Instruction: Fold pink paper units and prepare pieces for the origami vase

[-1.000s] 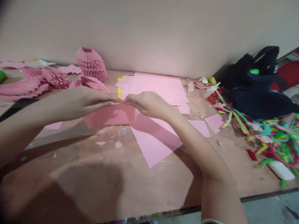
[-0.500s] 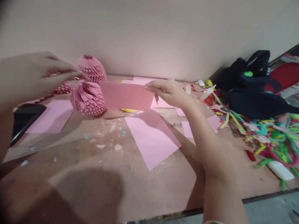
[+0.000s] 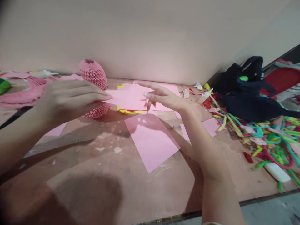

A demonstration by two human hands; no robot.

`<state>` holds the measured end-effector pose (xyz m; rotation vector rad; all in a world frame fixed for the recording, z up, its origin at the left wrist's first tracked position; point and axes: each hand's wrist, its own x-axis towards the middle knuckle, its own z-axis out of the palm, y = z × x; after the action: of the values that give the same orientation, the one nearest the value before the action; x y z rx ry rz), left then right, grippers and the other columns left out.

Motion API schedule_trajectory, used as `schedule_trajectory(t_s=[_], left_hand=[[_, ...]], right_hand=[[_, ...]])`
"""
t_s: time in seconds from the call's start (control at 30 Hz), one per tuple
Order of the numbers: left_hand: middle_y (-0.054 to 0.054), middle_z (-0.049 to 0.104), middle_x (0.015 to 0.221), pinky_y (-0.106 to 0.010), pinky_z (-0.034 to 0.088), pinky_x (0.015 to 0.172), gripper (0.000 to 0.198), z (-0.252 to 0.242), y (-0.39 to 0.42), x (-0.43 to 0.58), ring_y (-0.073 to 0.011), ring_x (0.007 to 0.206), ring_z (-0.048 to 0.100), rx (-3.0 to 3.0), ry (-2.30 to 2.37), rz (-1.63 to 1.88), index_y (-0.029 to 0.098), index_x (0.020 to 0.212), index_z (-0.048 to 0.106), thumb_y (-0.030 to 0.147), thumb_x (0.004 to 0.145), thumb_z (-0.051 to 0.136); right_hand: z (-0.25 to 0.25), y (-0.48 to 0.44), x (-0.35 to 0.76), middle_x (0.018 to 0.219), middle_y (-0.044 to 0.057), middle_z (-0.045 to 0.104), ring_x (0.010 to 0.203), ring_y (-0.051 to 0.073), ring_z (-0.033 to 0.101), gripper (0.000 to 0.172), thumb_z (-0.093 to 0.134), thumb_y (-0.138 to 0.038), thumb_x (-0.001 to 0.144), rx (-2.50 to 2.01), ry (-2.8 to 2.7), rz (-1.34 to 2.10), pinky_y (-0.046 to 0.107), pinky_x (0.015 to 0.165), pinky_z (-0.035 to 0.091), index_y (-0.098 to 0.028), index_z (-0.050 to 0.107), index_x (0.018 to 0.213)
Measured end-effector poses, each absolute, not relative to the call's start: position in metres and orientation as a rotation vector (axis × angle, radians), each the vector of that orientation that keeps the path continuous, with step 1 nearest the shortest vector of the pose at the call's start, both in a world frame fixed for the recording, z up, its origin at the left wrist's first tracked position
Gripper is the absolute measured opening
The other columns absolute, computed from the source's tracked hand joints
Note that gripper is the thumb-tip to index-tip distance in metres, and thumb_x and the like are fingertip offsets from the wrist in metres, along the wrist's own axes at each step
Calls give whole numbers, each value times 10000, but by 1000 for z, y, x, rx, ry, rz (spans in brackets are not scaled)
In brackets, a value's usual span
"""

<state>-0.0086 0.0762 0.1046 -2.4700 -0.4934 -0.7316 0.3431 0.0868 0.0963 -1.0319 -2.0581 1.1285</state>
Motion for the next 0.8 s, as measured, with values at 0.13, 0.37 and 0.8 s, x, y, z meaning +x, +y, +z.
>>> schedule_trajectory(t_s=[0.13,0.37,0.8], left_hand=[[21,772,792,-288,426,573,350,106,73,-6,-132,689,673,-2477,-595,-921,221,853,676,408,1144,625],[38,588,680,-283,333,532,409,103,74,0,-123,588,460,-2558,-496,-1019,223,779,508,385,1113,679],[-61,729,1444,-393,545,1130,437,88,61,9,-244,1318,692,-2254,-497,-962,260,1491,583,130,1074,599]], right_hand=[[95,84,338,1295,89,818,1035,207,773,663,809,-452,929,-853,-2227,1413,317,859,637,-262,658,1546],[85,86,332,1014,117,850,855,232,817,554,677,-698,997,-811,-2007,1634,380,832,684,-180,816,1136],[69,85,310,856,8,789,796,188,675,193,760,-394,865,-1043,-1950,1203,304,738,528,-213,823,837]])
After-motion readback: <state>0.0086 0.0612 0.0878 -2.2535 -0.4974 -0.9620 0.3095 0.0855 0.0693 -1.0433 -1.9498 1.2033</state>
